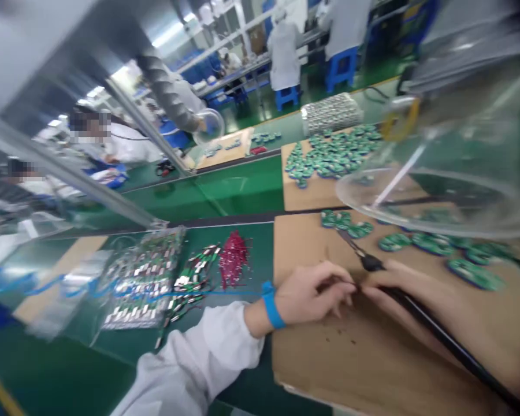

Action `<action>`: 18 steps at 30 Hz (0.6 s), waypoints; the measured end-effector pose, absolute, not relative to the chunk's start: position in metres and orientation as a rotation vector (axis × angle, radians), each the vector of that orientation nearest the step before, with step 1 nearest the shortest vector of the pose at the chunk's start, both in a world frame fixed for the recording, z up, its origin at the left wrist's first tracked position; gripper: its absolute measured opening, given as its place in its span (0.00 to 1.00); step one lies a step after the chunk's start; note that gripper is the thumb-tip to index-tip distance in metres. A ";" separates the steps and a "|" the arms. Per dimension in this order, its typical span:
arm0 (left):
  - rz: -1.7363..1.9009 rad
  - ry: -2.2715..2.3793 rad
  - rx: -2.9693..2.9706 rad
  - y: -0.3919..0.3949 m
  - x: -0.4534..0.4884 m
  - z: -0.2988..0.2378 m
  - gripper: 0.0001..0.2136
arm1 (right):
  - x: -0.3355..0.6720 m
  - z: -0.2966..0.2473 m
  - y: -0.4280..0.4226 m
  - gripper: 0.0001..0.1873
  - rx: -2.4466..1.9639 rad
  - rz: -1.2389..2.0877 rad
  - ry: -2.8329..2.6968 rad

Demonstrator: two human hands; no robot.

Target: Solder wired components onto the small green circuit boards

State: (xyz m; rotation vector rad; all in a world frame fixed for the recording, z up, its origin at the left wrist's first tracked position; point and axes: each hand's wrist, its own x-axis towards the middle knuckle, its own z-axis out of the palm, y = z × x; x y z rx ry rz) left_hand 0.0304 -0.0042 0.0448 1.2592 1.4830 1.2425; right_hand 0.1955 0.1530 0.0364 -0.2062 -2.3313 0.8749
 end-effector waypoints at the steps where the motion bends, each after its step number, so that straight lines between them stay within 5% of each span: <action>1: 1.250 1.508 1.242 -0.005 0.032 0.046 0.14 | 0.194 0.043 0.152 0.09 -0.121 0.904 -2.323; 18: 1.378 1.490 1.169 -0.008 0.031 0.041 0.10 | 0.193 0.047 0.154 0.03 -0.108 1.084 -2.382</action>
